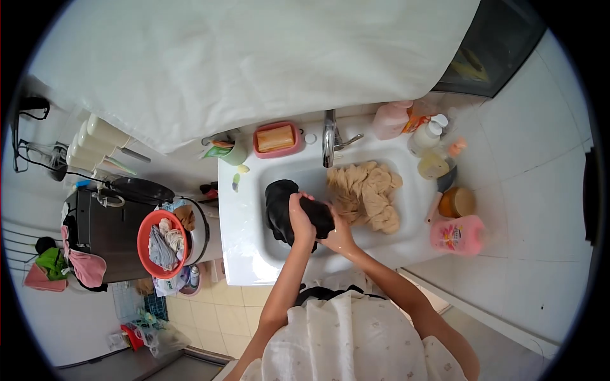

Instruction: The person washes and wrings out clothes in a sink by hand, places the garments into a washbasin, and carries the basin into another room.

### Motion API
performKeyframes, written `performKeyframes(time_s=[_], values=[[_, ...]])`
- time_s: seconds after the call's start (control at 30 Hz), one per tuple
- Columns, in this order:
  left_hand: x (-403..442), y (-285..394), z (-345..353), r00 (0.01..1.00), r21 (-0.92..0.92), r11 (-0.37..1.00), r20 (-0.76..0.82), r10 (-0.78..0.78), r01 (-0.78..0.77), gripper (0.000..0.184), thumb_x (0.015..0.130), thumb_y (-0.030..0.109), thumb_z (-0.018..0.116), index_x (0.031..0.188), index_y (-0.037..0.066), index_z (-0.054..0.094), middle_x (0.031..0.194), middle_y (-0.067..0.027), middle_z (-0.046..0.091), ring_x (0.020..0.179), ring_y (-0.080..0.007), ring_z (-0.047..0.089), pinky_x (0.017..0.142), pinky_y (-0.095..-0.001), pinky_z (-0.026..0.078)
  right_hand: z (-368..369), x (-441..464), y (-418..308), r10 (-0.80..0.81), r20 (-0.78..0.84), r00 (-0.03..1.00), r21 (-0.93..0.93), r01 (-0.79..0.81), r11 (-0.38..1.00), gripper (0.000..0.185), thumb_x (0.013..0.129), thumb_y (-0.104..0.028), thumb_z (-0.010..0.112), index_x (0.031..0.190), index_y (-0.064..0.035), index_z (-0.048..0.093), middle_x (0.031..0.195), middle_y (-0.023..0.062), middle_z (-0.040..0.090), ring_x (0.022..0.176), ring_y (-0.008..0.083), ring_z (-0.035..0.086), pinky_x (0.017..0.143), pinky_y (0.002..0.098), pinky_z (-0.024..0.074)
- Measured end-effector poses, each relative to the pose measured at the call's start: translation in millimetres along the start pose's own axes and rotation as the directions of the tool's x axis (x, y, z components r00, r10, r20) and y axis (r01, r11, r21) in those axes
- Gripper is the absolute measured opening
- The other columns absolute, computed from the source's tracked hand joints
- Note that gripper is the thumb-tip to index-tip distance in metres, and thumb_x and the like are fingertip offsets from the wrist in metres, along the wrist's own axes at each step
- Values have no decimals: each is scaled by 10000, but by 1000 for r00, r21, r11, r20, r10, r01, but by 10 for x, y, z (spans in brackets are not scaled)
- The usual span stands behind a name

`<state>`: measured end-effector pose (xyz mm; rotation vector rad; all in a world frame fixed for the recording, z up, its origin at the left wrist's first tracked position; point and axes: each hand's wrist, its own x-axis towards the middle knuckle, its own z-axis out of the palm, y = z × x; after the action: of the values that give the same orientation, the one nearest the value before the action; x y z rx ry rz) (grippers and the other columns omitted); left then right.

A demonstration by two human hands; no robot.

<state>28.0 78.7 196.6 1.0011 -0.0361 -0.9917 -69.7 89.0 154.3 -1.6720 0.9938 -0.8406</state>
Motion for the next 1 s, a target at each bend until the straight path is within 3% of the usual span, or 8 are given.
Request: performKeyframes(time_s=[0.07,0.13,0.3,0.5,0.73,0.83,0.93,1.0], values=[[-22,61,-68,994,-9,994,18,-111,111,119,729,143,430,669,40,425,648,-44,427,635,-153,440,670,-262,378,-76,58,91,7,90,996,-8,-6,1000,676,530,-174,715,1116,-52,399,848,139,565,762,283,550,702,316,432],[-61,116,-98,988,-5,989,46,-147,147,117,723,137,427,661,38,424,646,-46,427,640,-159,444,681,-273,380,-208,170,44,127,532,837,70,-194,979,449,544,-175,720,898,-4,503,773,78,554,717,179,529,682,279,414],[74,159,-343,899,42,954,323,-296,298,134,689,148,433,642,23,426,644,-60,417,649,-177,431,675,-284,374,-188,155,74,308,752,582,124,-584,802,344,548,-111,692,826,-15,514,720,43,536,653,114,503,603,245,404],[108,175,-520,755,-93,878,558,-345,470,101,636,119,436,615,36,383,597,-40,375,565,-122,377,573,-237,348,37,36,113,-30,972,235,235,-944,231,329,610,-82,597,916,-74,477,761,-2,489,651,103,475,562,228,406],[170,263,-443,719,123,884,537,-442,451,152,675,163,438,615,29,395,563,-55,388,557,-169,402,589,-263,361,-86,-9,298,-75,937,340,330,-800,500,671,679,-438,623,1164,-67,345,1046,39,446,977,144,449,815,271,375],[97,294,-402,655,193,850,561,-506,490,175,684,183,441,599,36,397,549,-58,395,553,-176,406,583,-260,359,-72,-38,325,-132,889,439,459,-850,258,957,532,-725,450,1193,-50,304,1155,45,399,1126,173,338,933,395,287],[-52,289,-363,665,265,870,563,-490,416,185,677,198,445,591,45,388,532,-54,385,527,-173,392,567,-257,348,54,-111,295,170,802,572,554,-820,146,918,602,-744,341,1187,-36,340,1224,58,362,1115,186,353,946,358,253],[-123,294,-372,568,149,825,658,-495,546,189,662,202,449,582,48,375,508,-45,360,492,-157,367,539,-252,338,89,-46,421,-32,836,548,548,-830,106,891,623,-731,329,1176,-34,357,1205,59,386,1102,188,370,940,353,265]])
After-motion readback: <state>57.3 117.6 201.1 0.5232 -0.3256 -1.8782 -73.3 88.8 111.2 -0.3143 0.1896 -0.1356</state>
